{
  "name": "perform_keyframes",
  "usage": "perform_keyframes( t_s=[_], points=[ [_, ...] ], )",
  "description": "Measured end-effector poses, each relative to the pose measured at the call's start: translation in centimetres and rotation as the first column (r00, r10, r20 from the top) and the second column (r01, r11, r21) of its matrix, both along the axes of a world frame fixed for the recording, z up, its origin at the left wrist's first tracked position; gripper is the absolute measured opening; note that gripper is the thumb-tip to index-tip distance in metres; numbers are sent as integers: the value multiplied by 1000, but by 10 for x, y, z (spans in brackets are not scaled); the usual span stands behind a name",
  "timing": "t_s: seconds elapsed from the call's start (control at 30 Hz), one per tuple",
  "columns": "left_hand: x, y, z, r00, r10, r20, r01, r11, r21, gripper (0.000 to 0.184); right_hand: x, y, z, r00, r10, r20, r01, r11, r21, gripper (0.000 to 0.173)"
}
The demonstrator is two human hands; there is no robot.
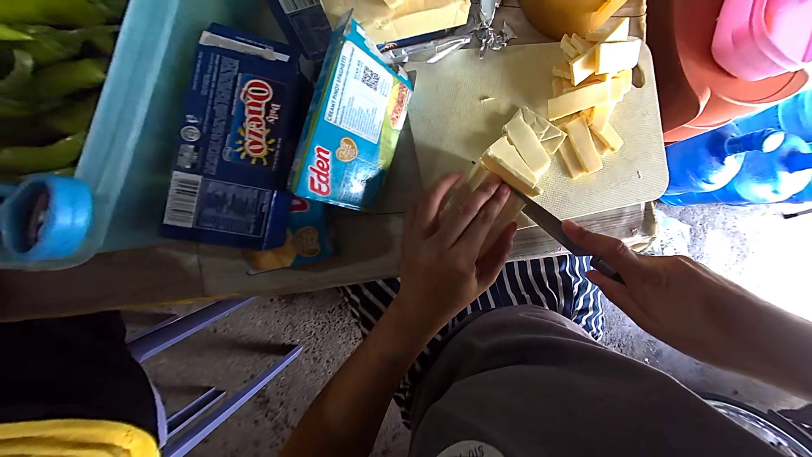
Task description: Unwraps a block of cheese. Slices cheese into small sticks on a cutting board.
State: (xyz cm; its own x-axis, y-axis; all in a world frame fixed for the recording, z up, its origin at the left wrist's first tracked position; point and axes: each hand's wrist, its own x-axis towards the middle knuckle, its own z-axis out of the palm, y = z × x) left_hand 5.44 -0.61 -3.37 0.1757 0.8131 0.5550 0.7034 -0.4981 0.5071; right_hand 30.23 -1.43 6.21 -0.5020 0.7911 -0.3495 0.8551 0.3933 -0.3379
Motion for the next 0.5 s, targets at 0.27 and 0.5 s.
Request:
perform_keyframes(
  t_s=[0.27, 0.5],
  points=[
    [0, 0, -1, 999, -16, 42, 14, 999, 47, 31, 7, 2, 23, 992, 12, -127, 0, 995, 95, 53],
    [0, 0, 2, 1000, -10, 28, 9, 999, 32, 33, 4, -7, 23, 996, 76, -52, -67, 983, 171, 51]
  ],
)
